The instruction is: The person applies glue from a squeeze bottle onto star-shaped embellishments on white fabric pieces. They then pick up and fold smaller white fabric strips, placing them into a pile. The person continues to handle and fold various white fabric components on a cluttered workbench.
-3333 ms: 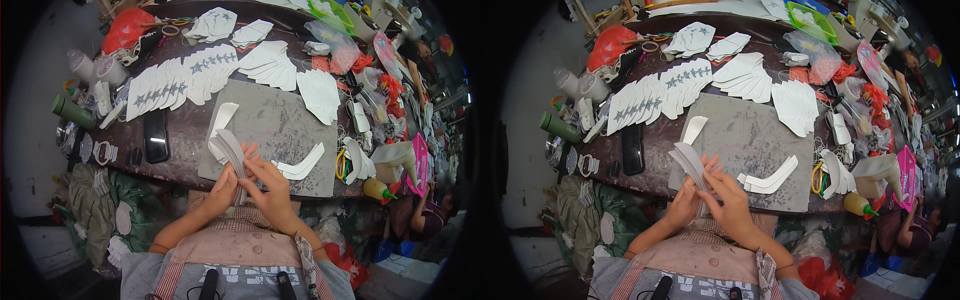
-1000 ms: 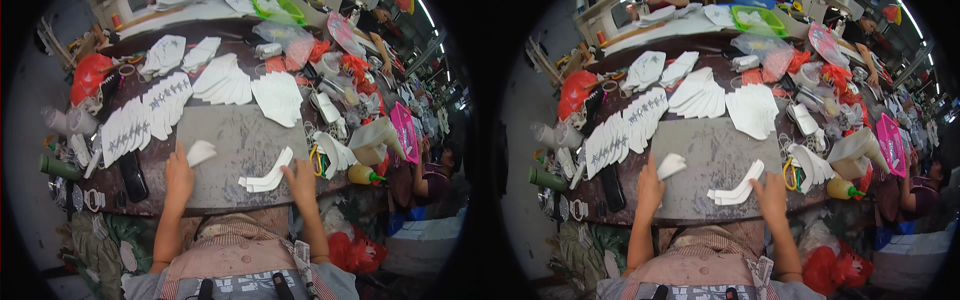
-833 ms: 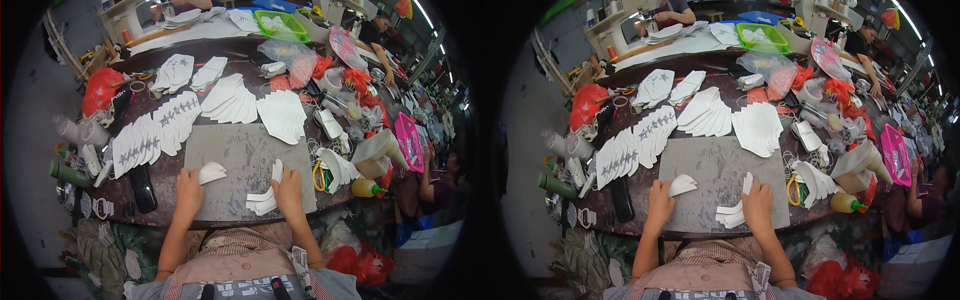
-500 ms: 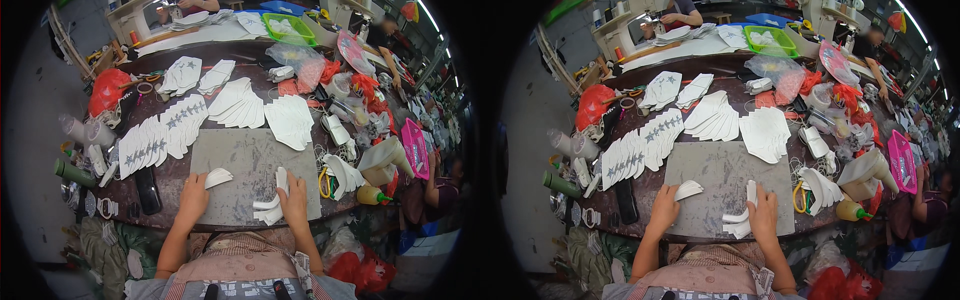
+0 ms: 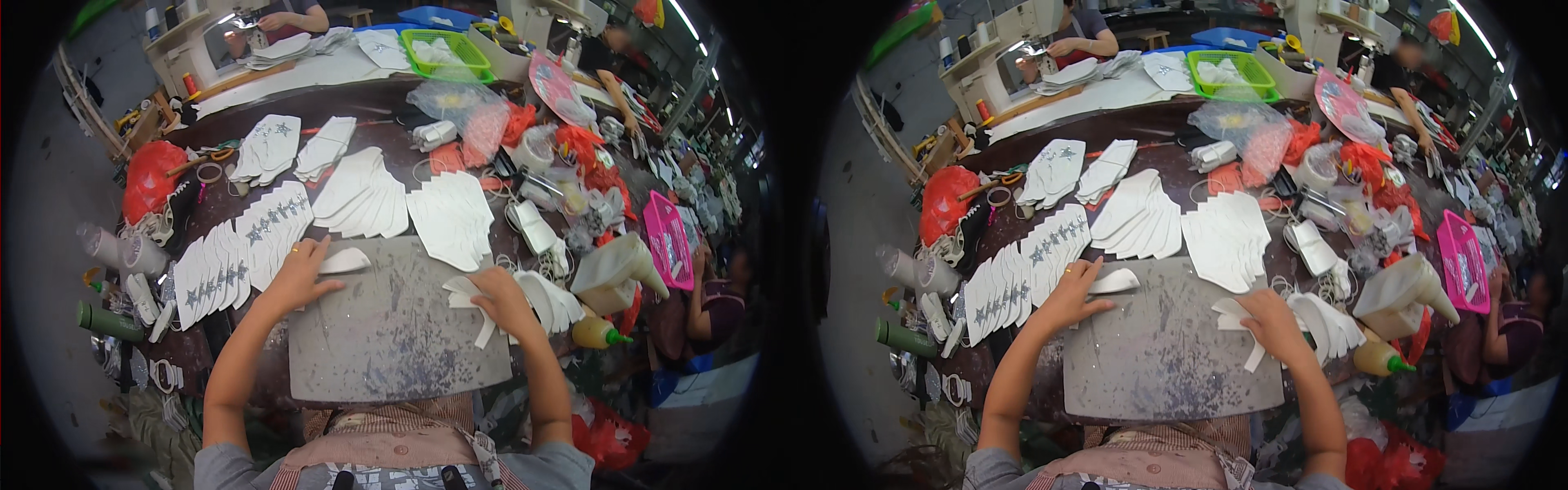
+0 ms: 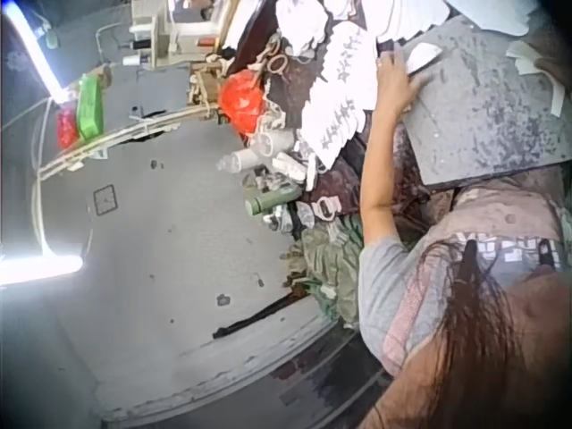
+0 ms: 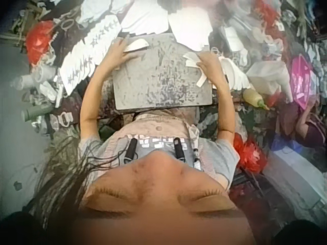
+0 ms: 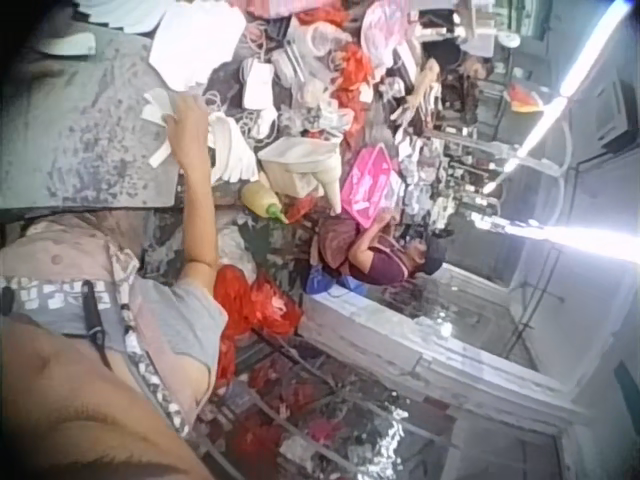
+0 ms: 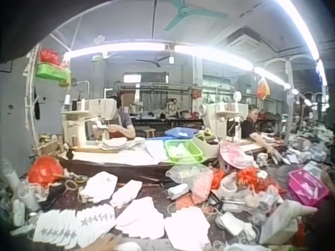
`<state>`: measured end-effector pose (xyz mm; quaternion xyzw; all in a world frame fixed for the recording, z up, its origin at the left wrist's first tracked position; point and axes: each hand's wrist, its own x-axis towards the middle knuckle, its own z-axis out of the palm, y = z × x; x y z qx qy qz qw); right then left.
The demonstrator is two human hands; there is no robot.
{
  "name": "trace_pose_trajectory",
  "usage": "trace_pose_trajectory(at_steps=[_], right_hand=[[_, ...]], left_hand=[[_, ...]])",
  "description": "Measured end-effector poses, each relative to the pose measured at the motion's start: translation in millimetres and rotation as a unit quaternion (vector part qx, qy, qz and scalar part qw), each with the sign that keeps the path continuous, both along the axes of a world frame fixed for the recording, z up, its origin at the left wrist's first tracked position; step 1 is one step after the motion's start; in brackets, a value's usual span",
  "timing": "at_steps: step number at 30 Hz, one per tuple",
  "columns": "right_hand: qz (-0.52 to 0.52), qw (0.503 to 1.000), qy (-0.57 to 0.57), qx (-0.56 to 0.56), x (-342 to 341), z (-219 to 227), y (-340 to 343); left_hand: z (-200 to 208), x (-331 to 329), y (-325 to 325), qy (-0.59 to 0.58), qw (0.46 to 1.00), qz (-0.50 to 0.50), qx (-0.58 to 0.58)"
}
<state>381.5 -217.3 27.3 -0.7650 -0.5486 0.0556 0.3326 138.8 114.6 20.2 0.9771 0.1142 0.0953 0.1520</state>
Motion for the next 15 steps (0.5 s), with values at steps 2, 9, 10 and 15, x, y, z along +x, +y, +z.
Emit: trace_pose_trajectory(at_steps=[2, 9, 10, 15], right_hand=[[-0.053, 0.989, -0.132, 0.028, -19, 12, 3], [-0.185, 0.972, -0.080, 0.123, -92, -17, 16], [-0.184, 0.969, -0.089, 0.142, -95, -24, 19], [-0.191, 0.963, -0.072, 0.174, -94, -37, 25]], left_hand=[[15, 14, 6, -0.032, 0.999, -0.007, -0.034], [-14, 182, 107, -0.044, 0.979, -0.166, 0.108], [-16, 203, 112, -0.029, 0.972, -0.160, 0.168], [9, 283, 129, 0.256, 0.966, -0.021, -0.005]])
